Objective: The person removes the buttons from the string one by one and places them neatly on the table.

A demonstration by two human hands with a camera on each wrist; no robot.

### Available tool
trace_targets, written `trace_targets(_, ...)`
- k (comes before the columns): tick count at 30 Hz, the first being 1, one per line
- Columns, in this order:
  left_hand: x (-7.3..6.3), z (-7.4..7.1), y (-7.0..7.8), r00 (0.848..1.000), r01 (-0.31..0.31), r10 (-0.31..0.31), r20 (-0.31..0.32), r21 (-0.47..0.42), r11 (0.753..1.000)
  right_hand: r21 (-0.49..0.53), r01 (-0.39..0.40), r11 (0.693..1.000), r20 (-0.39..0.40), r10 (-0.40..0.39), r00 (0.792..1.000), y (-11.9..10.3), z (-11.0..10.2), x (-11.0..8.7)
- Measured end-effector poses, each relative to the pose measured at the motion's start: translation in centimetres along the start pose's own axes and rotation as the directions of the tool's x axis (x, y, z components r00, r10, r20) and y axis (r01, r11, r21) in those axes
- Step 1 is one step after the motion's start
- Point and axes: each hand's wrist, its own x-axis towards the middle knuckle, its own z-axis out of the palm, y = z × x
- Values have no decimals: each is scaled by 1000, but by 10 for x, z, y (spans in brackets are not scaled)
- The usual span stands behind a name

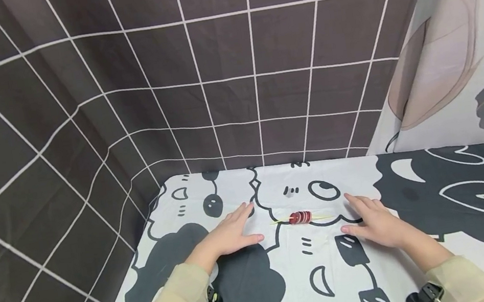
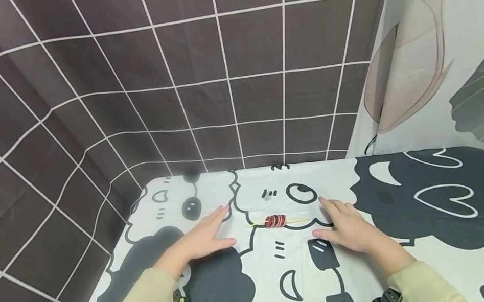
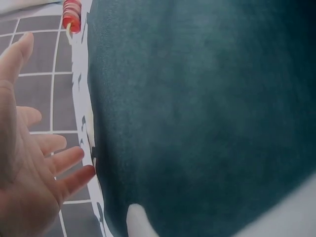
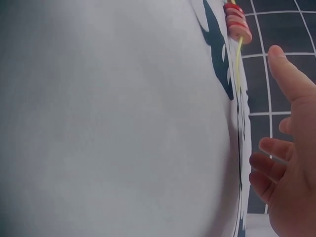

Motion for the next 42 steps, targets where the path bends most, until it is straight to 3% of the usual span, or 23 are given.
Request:
trace_targets(13, 0, 0, 5, 1000, 5, -5, 6, -3, 1000, 60, -22, 998, 25, 21, 999, -2, 3, 2)
trace_targets(36, 5, 1, 12, 997, -25, 20, -79, -72, 997, 71, -89, 994, 79, 84, 993, -11, 5, 6)
trace_targets(42, 6, 2, 14, 997, -15, 7, -73, -103, 995, 80, -92, 993, 85, 85, 993, -12, 6, 6)
